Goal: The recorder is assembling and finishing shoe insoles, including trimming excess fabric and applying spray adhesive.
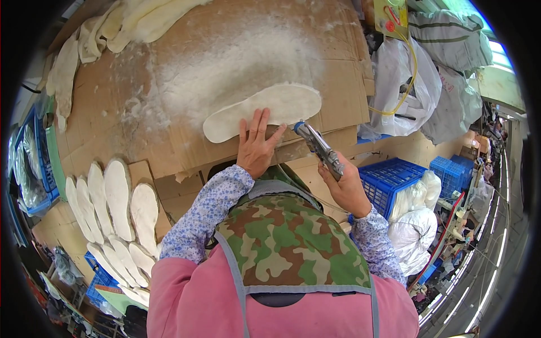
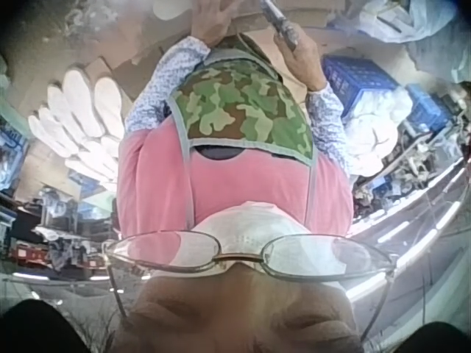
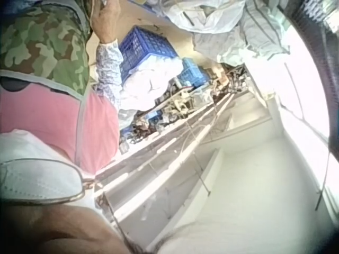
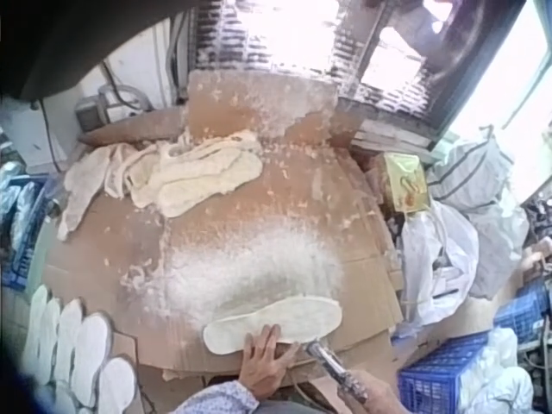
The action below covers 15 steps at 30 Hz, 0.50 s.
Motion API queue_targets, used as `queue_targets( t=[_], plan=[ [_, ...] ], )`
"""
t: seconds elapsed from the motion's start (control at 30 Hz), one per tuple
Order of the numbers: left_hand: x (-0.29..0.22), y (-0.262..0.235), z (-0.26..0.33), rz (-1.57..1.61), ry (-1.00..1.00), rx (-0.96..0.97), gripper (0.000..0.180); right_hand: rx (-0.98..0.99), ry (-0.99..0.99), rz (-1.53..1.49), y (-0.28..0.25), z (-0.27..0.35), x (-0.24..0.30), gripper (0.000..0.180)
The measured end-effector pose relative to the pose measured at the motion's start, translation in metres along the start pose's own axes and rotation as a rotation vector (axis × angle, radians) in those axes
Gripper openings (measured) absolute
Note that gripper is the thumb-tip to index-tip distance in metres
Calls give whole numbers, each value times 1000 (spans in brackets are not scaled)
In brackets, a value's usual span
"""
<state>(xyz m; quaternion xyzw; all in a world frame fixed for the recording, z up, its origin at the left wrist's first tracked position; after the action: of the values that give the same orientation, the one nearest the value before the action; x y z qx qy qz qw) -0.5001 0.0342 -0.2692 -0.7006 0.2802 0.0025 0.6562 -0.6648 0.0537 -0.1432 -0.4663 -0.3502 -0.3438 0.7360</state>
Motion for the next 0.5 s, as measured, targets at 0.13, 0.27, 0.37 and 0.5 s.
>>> queue_targets(
  t=[0.13, 0.27, 0.37, 0.5],
  plan=[
    [0, 1, 0, -16, 12, 1, 61, 6, -5, -2, 0, 1, 0, 22],
    [1, 1, 0, -4, 4, 9, 61, -33, 45, 2, -8, 3, -7, 21],
    [1, 1, 0, -8, 7, 18, 61, -67, 22, -23, -15, 2, -10, 19],
    [1, 0, 0, 15, 5, 11, 60, -123, -45, 27, -22, -3, -7, 17]
  ],
)
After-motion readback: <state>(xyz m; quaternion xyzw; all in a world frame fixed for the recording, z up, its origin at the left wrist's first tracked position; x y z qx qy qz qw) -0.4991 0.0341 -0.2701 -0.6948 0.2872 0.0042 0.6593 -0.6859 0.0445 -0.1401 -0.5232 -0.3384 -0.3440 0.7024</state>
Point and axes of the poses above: each hand's wrist, its own z-axis away from the middle knuckle, its own y-axis out of the palm, x = y × z, the point moved 7 cm from there along -z, towards the middle knuckle, and after that the axes turned 10 degrees about -z, right-handed, at the moved point
